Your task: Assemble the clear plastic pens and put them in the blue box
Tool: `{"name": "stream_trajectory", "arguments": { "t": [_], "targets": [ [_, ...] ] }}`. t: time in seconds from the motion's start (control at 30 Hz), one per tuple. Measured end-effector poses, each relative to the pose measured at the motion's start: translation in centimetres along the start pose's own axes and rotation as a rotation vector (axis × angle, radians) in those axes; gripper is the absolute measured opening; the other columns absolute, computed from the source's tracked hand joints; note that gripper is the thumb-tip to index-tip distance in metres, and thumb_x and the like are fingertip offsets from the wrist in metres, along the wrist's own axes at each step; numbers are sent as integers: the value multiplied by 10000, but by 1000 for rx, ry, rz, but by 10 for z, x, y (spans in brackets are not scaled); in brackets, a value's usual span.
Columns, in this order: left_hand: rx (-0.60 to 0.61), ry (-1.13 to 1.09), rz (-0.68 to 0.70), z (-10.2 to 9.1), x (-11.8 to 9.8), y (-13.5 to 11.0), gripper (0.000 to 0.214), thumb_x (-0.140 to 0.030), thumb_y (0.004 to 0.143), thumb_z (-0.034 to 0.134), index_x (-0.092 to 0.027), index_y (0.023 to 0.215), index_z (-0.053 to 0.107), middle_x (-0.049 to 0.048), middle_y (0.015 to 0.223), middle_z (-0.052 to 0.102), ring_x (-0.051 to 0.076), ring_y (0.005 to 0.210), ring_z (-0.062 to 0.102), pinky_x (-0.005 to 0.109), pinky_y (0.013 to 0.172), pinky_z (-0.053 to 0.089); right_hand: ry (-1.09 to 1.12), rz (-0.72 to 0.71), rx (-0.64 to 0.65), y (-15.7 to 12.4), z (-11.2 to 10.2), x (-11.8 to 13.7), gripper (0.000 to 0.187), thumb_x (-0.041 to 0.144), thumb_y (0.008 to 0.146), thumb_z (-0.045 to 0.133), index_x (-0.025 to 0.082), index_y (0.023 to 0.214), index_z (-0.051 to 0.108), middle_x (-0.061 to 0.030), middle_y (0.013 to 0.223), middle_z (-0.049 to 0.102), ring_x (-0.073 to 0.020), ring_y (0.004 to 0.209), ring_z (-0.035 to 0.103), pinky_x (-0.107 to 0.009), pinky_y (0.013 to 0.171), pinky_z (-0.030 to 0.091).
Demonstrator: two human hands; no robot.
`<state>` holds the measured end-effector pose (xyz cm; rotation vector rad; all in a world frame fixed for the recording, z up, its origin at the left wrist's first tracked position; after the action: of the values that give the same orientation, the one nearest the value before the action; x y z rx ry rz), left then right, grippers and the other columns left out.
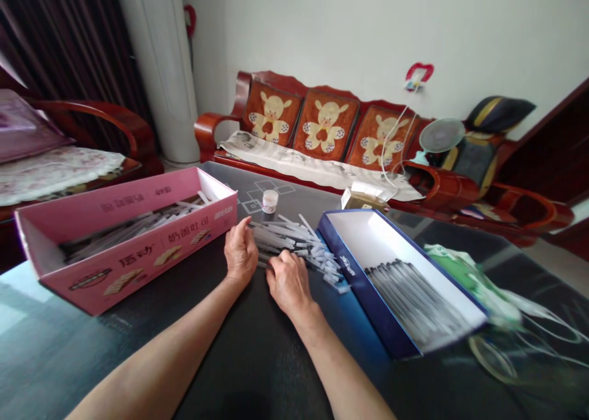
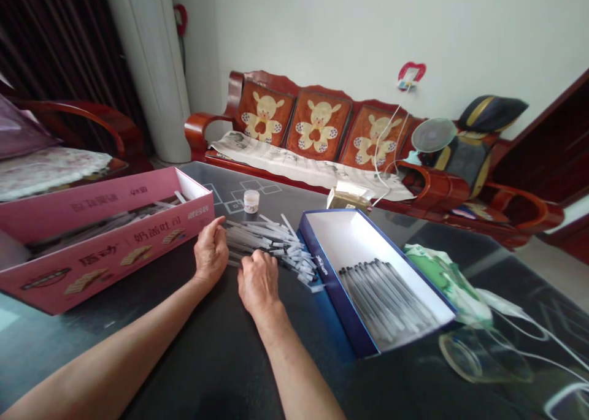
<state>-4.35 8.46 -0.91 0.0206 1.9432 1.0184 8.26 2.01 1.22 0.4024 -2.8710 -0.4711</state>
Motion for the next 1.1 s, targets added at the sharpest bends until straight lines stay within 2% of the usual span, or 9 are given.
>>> {"name": "stream_trajectory", "arguments": {
  "t": [0.1, 0.23, 0.37, 0.57, 0.7, 0.77, 0.83, 0.97, 1.1],
  "targets": [
    [19, 32, 75, -2, -9, -1, 284, -236, 902, 399, -170, 1082, 609, 52, 807, 605, 184, 793, 556, 315, 772, 442, -5, 27, -8, -1, -1, -3, 123, 223, 864, 537, 191, 856, 656, -77, 892, 617, -228, 876, 570, -333, 754, 411],
    [72, 32, 134, -5, -24, -5, 177, -308, 885, 484, -178, 860, 602, 27, 746, 576, 165, 736, 529, 282, 723, 427, 78, 118, -123, -5, -15, -18, 124, 201, 868, 515, 169, 897, 631, -92, 897, 630, -229, 862, 582, -332, 768, 425],
    [173, -4, 117, -5, -30, -9, 292, -414, 842, 556, -182, 665, 580, 5, 647, 564, 141, 661, 523, 247, 658, 404, 276, 231, -271, -12, -24, -37, 120, 183, 856, 498, 160, 891, 611, -85, 851, 660, -211, 811, 612, -310, 745, 451],
    [399, -287, -205, 6, -22, -12, 363, -478, 842, 537, -162, 736, 679, -13, 573, 579, 103, 537, 533, 212, 549, 389, 570, 225, -343, -24, -7, -25, 104, 221, 834, 534, 174, 885, 611, -50, 812, 676, -160, 709, 630, -259, 685, 483],
    [466, -757, -604, 15, -23, -10, 355, -461, 739, 644, -152, 915, 647, 2, 691, 637, 115, 524, 572, 226, 509, 443, 561, 88, -312, -25, -8, -14, 113, 212, 855, 514, 186, 875, 622, -47, 824, 664, -162, 760, 621, -264, 723, 481],
    [467, -942, -789, 18, -24, -8, 406, -386, 681, 691, -145, 996, 608, -8, 683, 621, 104, 490, 553, 222, 471, 443, 529, 46, -362, -24, -15, -23, 161, 200, 881, 470, 186, 887, 630, -55, 836, 663, -171, 806, 618, -279, 758, 476],
    [437, -1033, -863, 18, -25, -5, 401, -312, 646, 701, -137, 990, 591, -34, 635, 576, 80, 452, 504, 203, 433, 417, 502, 71, -478, -25, -21, -42, 189, 198, 896, 447, 177, 906, 634, -64, 842, 665, -175, 821, 616, -288, 767, 475],
    [368, -998, -836, 16, -23, -1, 314, -303, 655, 681, -149, 913, 589, -61, 589, 508, 45, 402, 388, 160, 356, 280, 412, 136, -620, -28, -22, -80, 171, 206, 886, 478, 166, 902, 644, -68, 832, 657, -176, 779, 606, -296, 741, 477],
    [290, -795, -629, 14, -19, -2, 310, -455, 756, 630, -165, 864, 608, -71, 554, 460, 31, 383, 308, 165, 350, 212, 301, 80, -480, -25, -14, -76, 156, 193, 866, 517, 181, 891, 671, -66, 873, 635, -191, 850, 580, -327, 808, 451]
  ]
}}
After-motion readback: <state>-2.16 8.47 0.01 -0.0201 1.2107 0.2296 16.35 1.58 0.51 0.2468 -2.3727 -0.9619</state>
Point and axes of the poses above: each hand's wrist, its own y-axis towards the middle knuckle, its own z-axis out of the palm, x = y × z, the point moved 3 cm from there along y, towards the middle knuckle
